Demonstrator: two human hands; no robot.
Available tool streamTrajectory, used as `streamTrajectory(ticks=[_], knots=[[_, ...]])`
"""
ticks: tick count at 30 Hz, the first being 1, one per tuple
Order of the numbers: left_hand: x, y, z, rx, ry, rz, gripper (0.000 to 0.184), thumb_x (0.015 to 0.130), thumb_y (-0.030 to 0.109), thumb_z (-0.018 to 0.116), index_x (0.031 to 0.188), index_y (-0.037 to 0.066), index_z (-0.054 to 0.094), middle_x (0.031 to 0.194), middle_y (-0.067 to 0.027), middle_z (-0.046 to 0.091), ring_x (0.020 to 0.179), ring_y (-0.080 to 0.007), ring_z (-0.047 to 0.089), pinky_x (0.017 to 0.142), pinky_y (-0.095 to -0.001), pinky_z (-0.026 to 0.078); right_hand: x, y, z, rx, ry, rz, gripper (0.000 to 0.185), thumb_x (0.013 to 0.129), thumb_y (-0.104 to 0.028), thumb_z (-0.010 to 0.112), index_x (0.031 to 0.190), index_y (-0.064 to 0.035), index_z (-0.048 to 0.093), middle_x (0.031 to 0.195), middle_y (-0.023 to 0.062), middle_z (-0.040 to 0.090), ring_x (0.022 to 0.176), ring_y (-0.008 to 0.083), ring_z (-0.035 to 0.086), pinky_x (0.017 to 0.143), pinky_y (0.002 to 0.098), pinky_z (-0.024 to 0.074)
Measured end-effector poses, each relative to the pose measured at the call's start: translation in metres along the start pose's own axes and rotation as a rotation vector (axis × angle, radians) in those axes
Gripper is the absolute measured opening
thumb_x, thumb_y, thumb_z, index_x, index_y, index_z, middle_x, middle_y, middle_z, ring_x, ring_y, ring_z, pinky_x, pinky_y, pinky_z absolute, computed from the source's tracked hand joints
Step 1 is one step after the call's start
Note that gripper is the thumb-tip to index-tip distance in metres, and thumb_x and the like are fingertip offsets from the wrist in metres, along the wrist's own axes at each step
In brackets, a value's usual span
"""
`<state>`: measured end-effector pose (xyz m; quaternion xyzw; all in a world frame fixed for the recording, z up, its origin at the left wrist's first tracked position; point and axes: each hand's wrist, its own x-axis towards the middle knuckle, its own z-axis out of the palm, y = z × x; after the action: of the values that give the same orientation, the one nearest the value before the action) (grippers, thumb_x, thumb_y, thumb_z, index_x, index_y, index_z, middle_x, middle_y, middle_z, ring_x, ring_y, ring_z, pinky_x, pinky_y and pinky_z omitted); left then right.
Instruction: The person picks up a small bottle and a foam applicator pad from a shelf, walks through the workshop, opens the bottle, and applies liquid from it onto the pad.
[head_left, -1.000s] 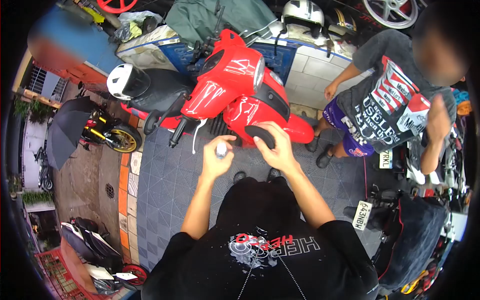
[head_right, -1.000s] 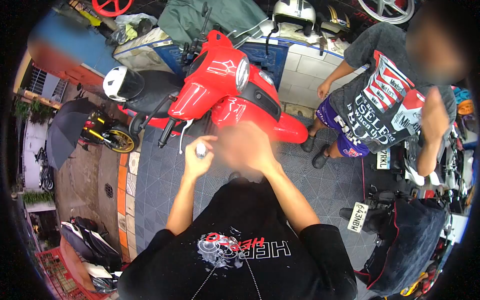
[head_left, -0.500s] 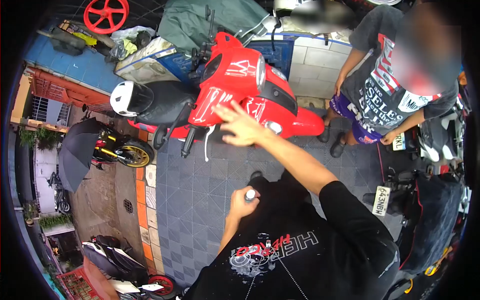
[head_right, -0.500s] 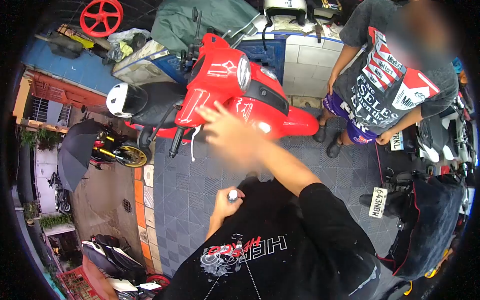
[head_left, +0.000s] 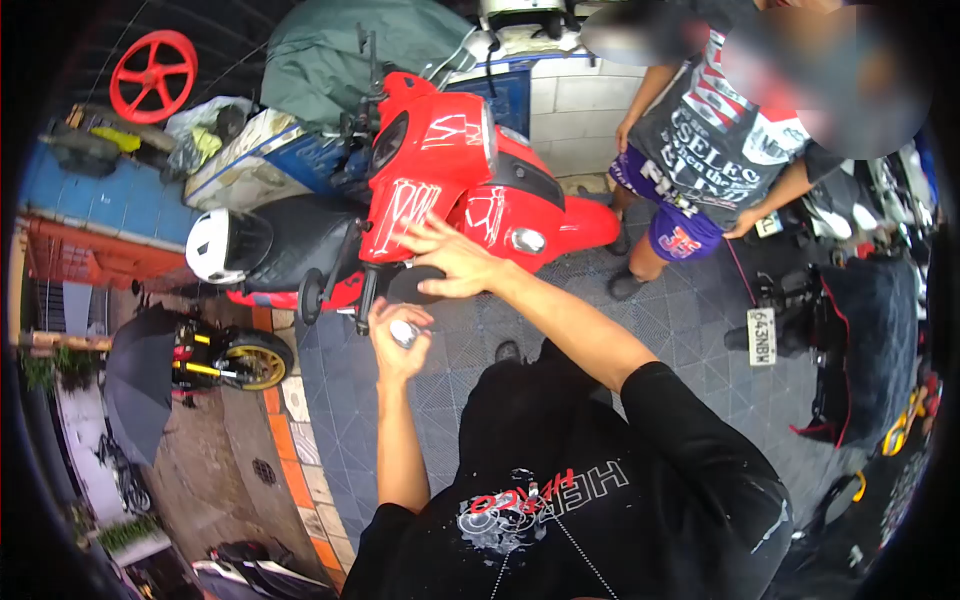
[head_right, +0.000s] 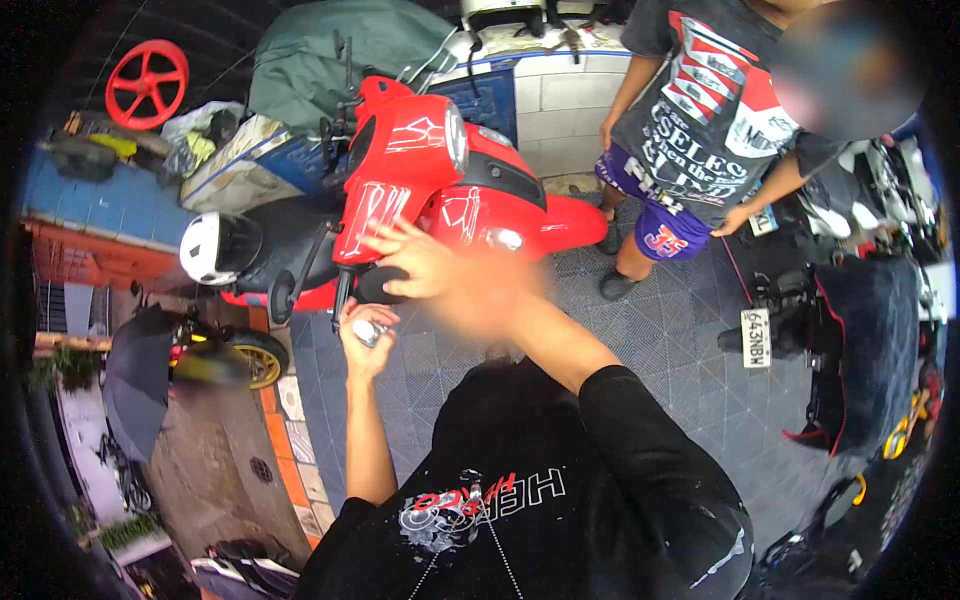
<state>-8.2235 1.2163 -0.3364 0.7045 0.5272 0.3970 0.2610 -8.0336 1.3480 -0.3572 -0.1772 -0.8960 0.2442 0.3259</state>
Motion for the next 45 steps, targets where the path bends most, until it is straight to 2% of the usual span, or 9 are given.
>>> streamTrajectory(ticks=[4,9,15,27,31,37,39,42,45], knots=[[0.035,-0.044,-0.02,-0.124,-0.096,0.023,0.009,0.066,0.017,0.069,0.07,0.009,0.069,0.073,-0.0023,0.07,0.076,-0.0199,0.068,0.124,-0.0505,-0.002,0.003,0.021,0.008,0.286,0.428,0.221,0.05,0.082,-0.025,0.069,0.124,0.0017,0.062,0.157,0.0194,0.036,0.147,0.0386,0.031,0.121,0.0502,0.021],[0.05,-0.116,-0.023,-0.244,-0.223,-0.01,0.054,0.066,0.01,0.066,0.109,-0.003,0.037,0.074,-0.0087,0.068,0.072,-0.0215,0.068,0.099,-0.0404,0.038,0.041,0.0,0.011,1.091,0.643,0.481,0.038,0.087,-0.017,0.065,0.118,0.0046,0.066,0.108,0.0085,0.071,0.102,0.0177,0.065,0.093,0.0335,0.0504],[0.058,-0.083,-0.032,-0.111,-0.32,-0.097,0.02,0.06,0.018,0.064,0.075,0.005,0.068,0.081,-0.0076,0.075,0.077,-0.0198,0.068,0.094,-0.0355,0.047,0.071,0.008,0.02,1.307,1.137,0.392,0.037,0.086,-0.022,0.062,0.111,0.0057,0.067,0.102,0.0107,0.072,0.093,0.0188,0.069,0.086,0.0311,0.053],[0.07,-0.123,-0.03,-0.451,-0.157,-0.168,0.012,0.076,0.013,0.062,0.08,0.001,0.059,0.068,-0.0118,0.065,0.062,-0.0214,0.066,0.06,-0.032,0.053,-0.118,-0.007,0.074,0.878,0.664,0.882,0.046,0.093,-0.034,0.06,0.121,0.0021,0.065,0.109,0.01,0.072,0.103,0.0207,0.066,0.093,0.0344,0.0486],[0.074,-0.13,-0.029,-0.352,-0.165,-0.068,0.016,0.075,0.017,0.064,0.071,0.003,0.062,0.066,-0.0069,0.064,0.063,-0.0166,0.063,0.06,-0.0303,0.05,-0.338,-0.096,0.149,0.379,0.224,1.61,0.06,0.09,-0.054,0.056,0.119,-0.004,0.069,0.119,0.022,0.068,0.116,0.0349,0.063,0.098,0.042,0.0479],[0.073,-0.125,-0.027,-0.335,-0.152,-0.159,0.006,0.078,0.008,0.061,0.074,0.003,0.061,0.069,-0.01,0.067,0.064,-0.0185,0.066,0.061,-0.0312,0.052,-0.645,-0.368,0.272,0.401,0.778,2.385,0.052,0.085,-0.04,0.066,0.108,0.0069,0.067,0.088,0.0169,0.07,0.07,0.0305,0.068,0.062,0.0407,0.0544],[0.072,-0.123,-0.027,-0.339,-0.118,-0.155,0.009,0.078,0.008,0.061,0.072,0.002,0.061,0.067,-0.0093,0.066,0.064,-0.0187,0.066,0.062,-0.0304,0.051,-0.689,-0.447,0.305,0.502,1.516,2.478,0.048,0.084,-0.038,0.066,0.111,0.0022,0.066,0.089,0.0153,0.069,0.066,0.0333,0.067,0.048,0.0467,0.0502],[0.06,-0.103,-0.019,-0.327,0.055,-0.183,0.007,0.077,0.005,0.061,0.071,0.002,0.063,0.065,-0.0078,0.066,0.061,-0.0168,0.065,0.057,-0.029,0.049,-0.688,-0.517,0.314,0.485,1.823,2.248,0.055,0.082,-0.031,0.064,0.129,-0.0049,0.055,0.118,0.0193,0.063,0.093,0.0385,0.067,0.057,0.0549,0.0534],[0.011,-0.056,0.019,-0.256,0.224,-0.149,0.004,0.076,0.003,0.065,0.074,0.004,0.063,0.066,-0.0032,0.066,0.061,-0.0122,0.062,0.057,-0.0295,0.049,-0.697,-0.499,0.348,0.274,1.904,2.032,0.039,0.082,-0.019,0.063,0.118,-0.0045,0.059,0.1,0.0146,0.064,0.085,0.0324,0.065,0.064,0.0509,0.0551]])
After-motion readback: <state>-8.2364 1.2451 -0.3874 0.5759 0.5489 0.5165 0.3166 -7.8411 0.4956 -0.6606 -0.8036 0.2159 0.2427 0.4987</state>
